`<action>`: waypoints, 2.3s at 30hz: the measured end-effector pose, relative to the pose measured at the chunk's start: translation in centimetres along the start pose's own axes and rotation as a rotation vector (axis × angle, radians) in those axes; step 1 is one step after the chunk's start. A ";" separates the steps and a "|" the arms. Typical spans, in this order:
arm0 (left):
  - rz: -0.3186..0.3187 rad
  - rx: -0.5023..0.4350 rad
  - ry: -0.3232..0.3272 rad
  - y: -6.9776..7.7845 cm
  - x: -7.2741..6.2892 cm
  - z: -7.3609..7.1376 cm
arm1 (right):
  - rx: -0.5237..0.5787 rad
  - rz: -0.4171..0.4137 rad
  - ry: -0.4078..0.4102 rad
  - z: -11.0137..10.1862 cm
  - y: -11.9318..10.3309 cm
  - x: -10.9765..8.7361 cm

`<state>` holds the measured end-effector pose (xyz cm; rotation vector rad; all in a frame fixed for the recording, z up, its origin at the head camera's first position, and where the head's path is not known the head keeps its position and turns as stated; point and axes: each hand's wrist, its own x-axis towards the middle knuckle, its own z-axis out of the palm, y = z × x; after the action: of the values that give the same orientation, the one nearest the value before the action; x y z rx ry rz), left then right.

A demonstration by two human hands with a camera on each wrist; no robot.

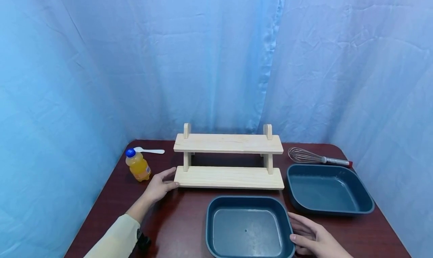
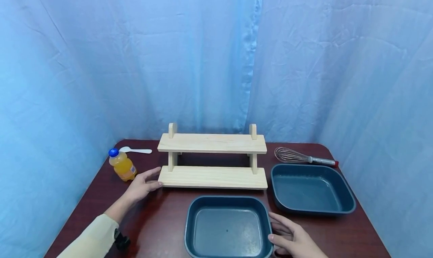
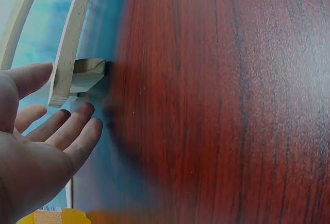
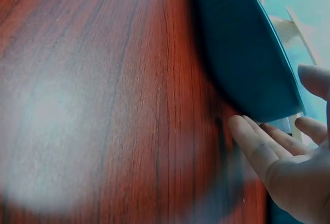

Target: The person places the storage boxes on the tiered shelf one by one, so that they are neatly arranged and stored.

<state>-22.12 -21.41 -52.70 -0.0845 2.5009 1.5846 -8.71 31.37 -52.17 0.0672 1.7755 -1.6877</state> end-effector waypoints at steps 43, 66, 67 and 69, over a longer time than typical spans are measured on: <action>-0.053 -0.046 -0.013 0.5 1.1 -0.6 | -0.024 0.060 0.205 2.6 -1.5 -0.2; -0.018 0.021 0.000 0.8 1.1 -0.8 | -0.137 -0.086 0.263 2.7 -12.9 -2.3; -0.023 0.019 -0.003 0.8 1.1 -0.8 | -0.137 -0.091 0.277 2.7 -13.7 -2.3; -0.032 0.015 -0.009 0.9 1.1 -0.9 | -0.139 -0.110 0.295 2.4 -15.2 -2.1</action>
<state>-23.41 -21.75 -51.68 -0.1147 2.4921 1.5498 -13.25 27.62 -37.76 0.1669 2.1456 -1.6942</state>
